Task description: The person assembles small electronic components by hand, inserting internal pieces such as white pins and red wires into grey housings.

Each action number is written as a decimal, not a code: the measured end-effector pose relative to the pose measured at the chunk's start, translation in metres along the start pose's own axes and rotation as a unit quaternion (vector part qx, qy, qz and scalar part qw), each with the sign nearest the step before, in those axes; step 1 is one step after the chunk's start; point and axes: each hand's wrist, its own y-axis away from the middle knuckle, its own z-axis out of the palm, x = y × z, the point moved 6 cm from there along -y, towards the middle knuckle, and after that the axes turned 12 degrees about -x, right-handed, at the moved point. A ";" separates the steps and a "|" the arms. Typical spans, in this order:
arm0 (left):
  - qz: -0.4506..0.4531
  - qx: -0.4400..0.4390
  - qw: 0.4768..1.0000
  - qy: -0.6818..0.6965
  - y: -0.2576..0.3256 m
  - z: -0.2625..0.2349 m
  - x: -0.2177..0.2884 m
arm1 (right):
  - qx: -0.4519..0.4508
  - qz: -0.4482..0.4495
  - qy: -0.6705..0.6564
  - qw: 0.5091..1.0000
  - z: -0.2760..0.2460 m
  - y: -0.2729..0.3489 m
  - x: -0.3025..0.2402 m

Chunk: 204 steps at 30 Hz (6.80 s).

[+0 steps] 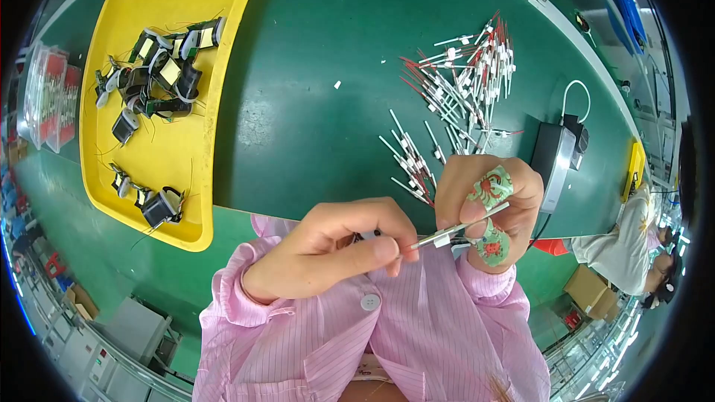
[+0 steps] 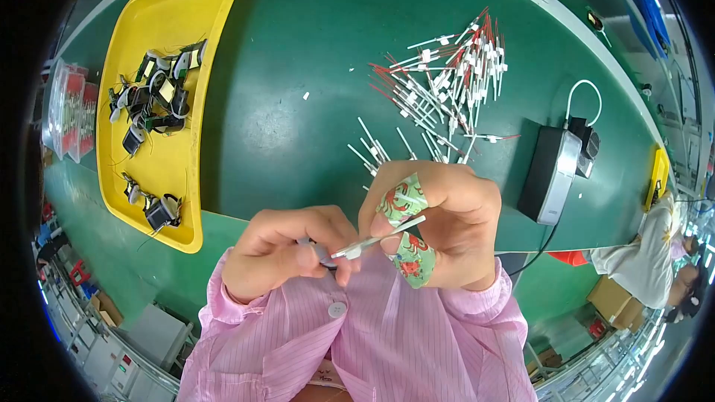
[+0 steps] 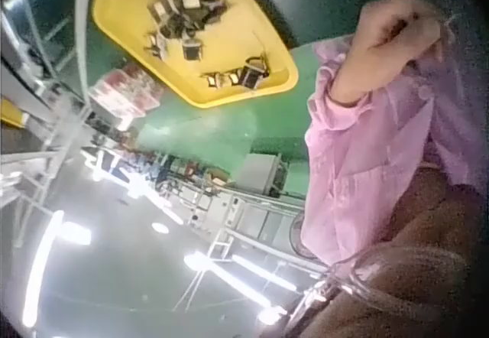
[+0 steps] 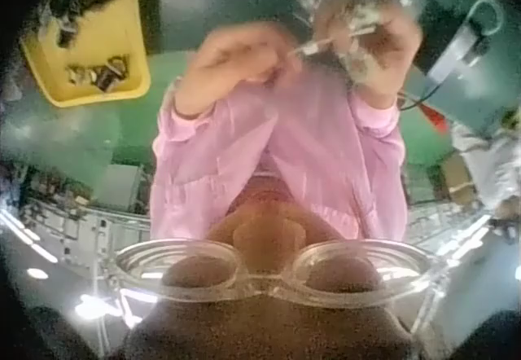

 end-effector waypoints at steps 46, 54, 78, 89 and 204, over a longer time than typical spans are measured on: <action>0.259 0.110 0.808 -0.518 0.023 0.011 0.026 | 0.053 -0.039 0.214 0.975 0.037 0.014 -0.015; 0.258 0.103 0.792 -0.543 0.024 0.008 0.023 | 0.037 -0.021 0.258 0.965 0.043 0.011 -0.020; 0.248 0.110 0.785 -0.557 0.027 0.006 0.024 | -0.034 0.008 0.421 0.906 0.056 0.000 -0.031; 0.238 0.089 0.808 -0.531 0.027 0.003 0.025 | -0.017 0.016 0.393 0.919 0.057 0.001 -0.028; 0.248 0.131 0.814 -0.509 0.031 0.009 0.022 | 0.003 -0.005 0.351 0.936 0.056 0.005 -0.020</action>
